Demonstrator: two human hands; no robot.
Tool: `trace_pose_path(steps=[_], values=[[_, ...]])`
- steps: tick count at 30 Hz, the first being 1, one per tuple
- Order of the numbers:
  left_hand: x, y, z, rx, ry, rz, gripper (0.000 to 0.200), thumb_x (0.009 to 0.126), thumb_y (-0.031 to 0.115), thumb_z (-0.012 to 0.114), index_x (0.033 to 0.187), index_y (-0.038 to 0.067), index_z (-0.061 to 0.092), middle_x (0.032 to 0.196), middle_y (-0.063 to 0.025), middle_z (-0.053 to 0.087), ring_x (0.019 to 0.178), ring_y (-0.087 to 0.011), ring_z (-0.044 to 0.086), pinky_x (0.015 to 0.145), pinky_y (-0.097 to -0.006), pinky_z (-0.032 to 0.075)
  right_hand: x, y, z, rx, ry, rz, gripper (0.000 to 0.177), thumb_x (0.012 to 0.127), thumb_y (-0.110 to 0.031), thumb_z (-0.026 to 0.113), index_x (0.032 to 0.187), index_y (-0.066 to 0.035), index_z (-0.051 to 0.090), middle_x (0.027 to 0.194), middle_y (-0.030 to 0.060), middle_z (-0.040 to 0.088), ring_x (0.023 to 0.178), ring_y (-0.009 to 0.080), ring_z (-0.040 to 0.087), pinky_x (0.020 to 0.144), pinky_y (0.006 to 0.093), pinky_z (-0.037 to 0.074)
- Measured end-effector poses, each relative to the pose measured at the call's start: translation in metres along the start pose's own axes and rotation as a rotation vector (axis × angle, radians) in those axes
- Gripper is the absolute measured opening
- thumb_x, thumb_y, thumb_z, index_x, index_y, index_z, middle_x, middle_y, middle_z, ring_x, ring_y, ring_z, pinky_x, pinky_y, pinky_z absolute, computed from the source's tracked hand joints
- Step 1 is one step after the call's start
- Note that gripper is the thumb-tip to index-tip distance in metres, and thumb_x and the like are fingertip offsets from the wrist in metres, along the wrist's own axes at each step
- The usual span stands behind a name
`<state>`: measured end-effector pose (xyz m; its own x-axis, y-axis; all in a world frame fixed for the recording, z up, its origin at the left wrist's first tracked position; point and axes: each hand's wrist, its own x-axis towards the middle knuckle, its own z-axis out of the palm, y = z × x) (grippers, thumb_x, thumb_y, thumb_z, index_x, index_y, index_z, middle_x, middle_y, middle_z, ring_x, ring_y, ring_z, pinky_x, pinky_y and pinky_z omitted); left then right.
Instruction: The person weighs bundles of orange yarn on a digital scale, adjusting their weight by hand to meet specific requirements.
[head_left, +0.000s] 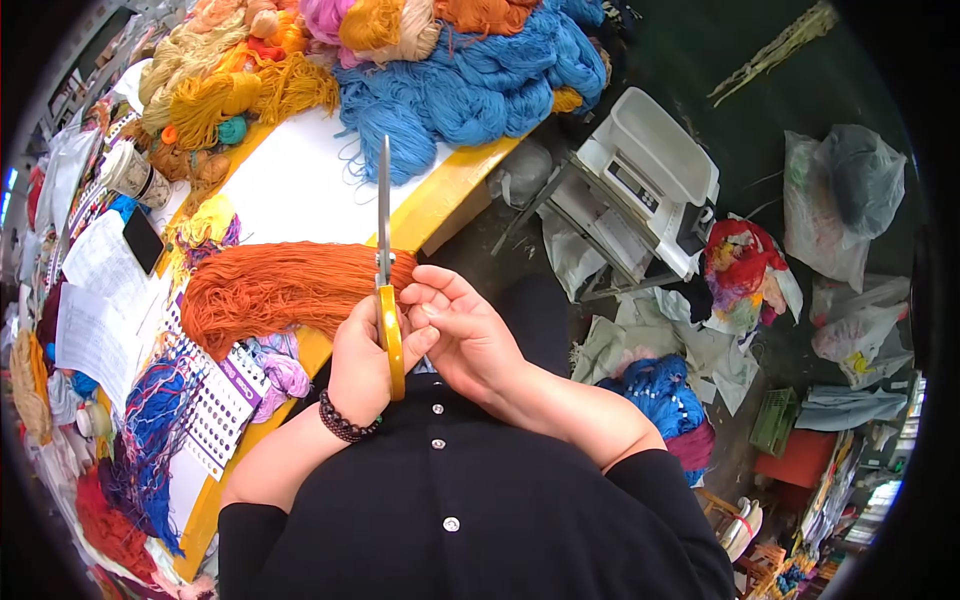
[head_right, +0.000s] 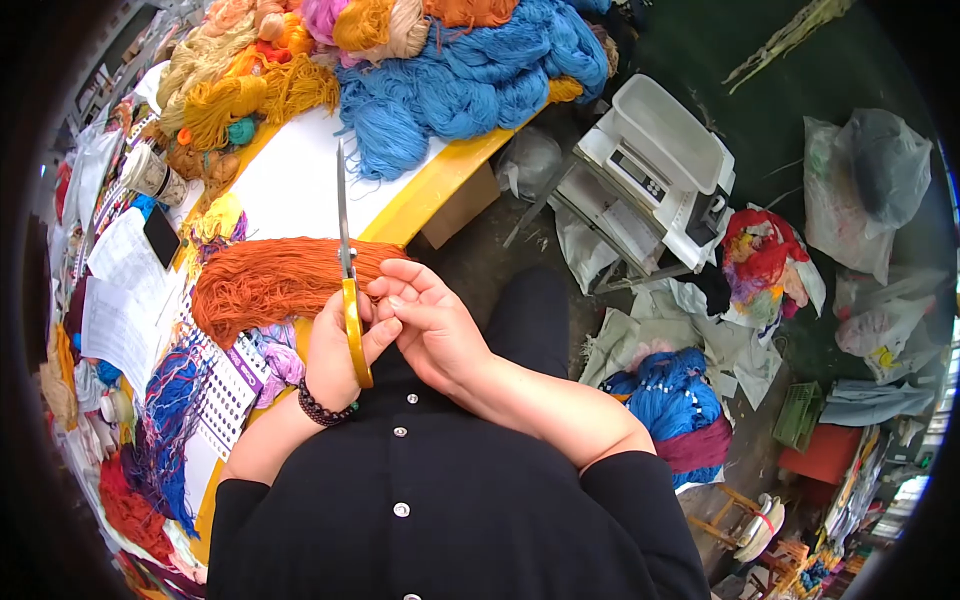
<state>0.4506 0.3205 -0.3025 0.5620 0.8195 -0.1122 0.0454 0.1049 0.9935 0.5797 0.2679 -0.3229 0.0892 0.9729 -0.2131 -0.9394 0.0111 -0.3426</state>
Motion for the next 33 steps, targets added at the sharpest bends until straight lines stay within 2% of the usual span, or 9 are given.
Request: trace_pose_path(steps=[6,14,18,20,21,23,26,29,33], values=[[0.006,0.001,-0.001,-0.087,-0.009,-0.016,0.027,0.081,0.011,0.074,0.093,0.003,0.051,0.080,0.0027,0.055,0.072,-0.0039,0.051,0.066,-0.0187,0.044,0.000,-0.001,-0.003,-0.043,-0.022,0.006,0.035,0.084,0.003,0.057,0.119,-0.003,0.050,0.106,0.0111,0.061,0.093,0.0169,0.060,0.084,0.0276,0.049],[0.094,0.000,-0.074,-0.088,0.116,-0.240,0.016,0.086,0.015,0.066,0.085,0.006,0.053,0.065,0.0050,0.047,0.052,-0.0047,0.040,0.048,-0.0205,0.034,0.001,-0.040,-0.006,-0.389,0.301,-0.108,0.043,0.083,-0.002,0.063,0.123,-0.005,0.048,0.117,0.0086,0.059,0.102,0.0155,0.057,0.088,0.0270,0.044],[0.174,-0.025,-0.143,0.191,0.130,-0.330,0.020,0.082,0.020,0.066,0.078,0.003,0.058,0.061,-0.0001,0.050,0.049,-0.0130,0.046,0.047,-0.0280,0.039,0.001,-0.045,-0.026,-0.653,0.286,-0.190,0.057,0.072,0.012,0.062,0.125,-0.005,0.048,0.120,0.0066,0.052,0.095,0.0125,0.051,0.084,0.0251,0.046],[0.201,-0.023,-0.165,0.687,0.132,-0.307,0.030,0.079,0.029,0.065,0.075,-0.001,0.062,0.064,-0.0102,0.060,0.052,-0.0203,0.056,0.052,-0.0328,0.046,-0.001,-0.049,-0.035,-0.671,0.244,-0.156,0.059,0.071,0.012,0.061,0.126,-0.005,0.048,0.121,0.0055,0.051,0.096,0.0129,0.051,0.083,0.0250,0.047],[0.222,-0.042,-0.188,0.974,0.149,-0.248,0.032,0.077,0.031,0.067,0.074,0.000,0.061,0.059,-0.0089,0.058,0.052,-0.0191,0.057,0.051,-0.0323,0.046,-0.002,-0.051,-0.035,-0.699,0.248,-0.133,0.060,0.071,0.013,0.061,0.127,-0.005,0.047,0.121,0.0047,0.051,0.096,0.0126,0.051,0.083,0.0239,0.047],[0.231,-0.031,-0.195,1.283,0.138,-0.241,0.036,0.075,0.033,0.067,0.079,-0.002,0.064,0.067,-0.0165,0.064,0.061,-0.0252,0.064,0.059,-0.0357,0.051,-0.005,-0.050,-0.040,-0.695,0.248,-0.124,0.060,0.071,0.013,0.062,0.127,-0.004,0.047,0.120,0.0053,0.051,0.097,0.0121,0.052,0.082,0.0237,0.048],[0.227,-0.014,-0.195,1.328,0.120,-0.190,0.037,0.075,0.037,0.066,0.081,0.001,0.066,0.075,-0.0183,0.066,0.071,-0.0292,0.066,0.068,-0.0373,0.052,-0.007,-0.049,-0.045,-0.693,0.243,-0.113,0.053,0.076,0.009,0.065,0.124,-0.002,0.047,0.117,0.0091,0.053,0.090,0.0122,0.057,0.084,0.0253,0.050],[0.228,-0.013,-0.206,1.419,0.089,-0.142,0.035,0.076,0.036,0.065,0.085,0.003,0.066,0.087,-0.0203,0.066,0.085,-0.0334,0.063,0.077,-0.0403,0.050,-0.006,-0.050,-0.047,-0.710,0.286,-0.106,0.036,0.081,0.003,0.065,0.115,-0.002,0.053,0.105,0.0082,0.061,0.083,0.0133,0.061,0.076,0.0253,0.051],[0.244,-0.016,-0.251,1.552,-0.081,-0.130,0.027,0.083,0.025,0.060,0.102,0.007,0.067,0.096,-0.0214,0.065,0.090,-0.0362,0.063,0.082,-0.0413,0.050,-0.003,-0.044,-0.045,-0.736,0.337,-0.108,0.019,0.088,-0.004,0.061,0.107,-0.003,0.057,0.099,0.0072,0.065,0.079,0.0125,0.062,0.070,0.0248,0.051]])
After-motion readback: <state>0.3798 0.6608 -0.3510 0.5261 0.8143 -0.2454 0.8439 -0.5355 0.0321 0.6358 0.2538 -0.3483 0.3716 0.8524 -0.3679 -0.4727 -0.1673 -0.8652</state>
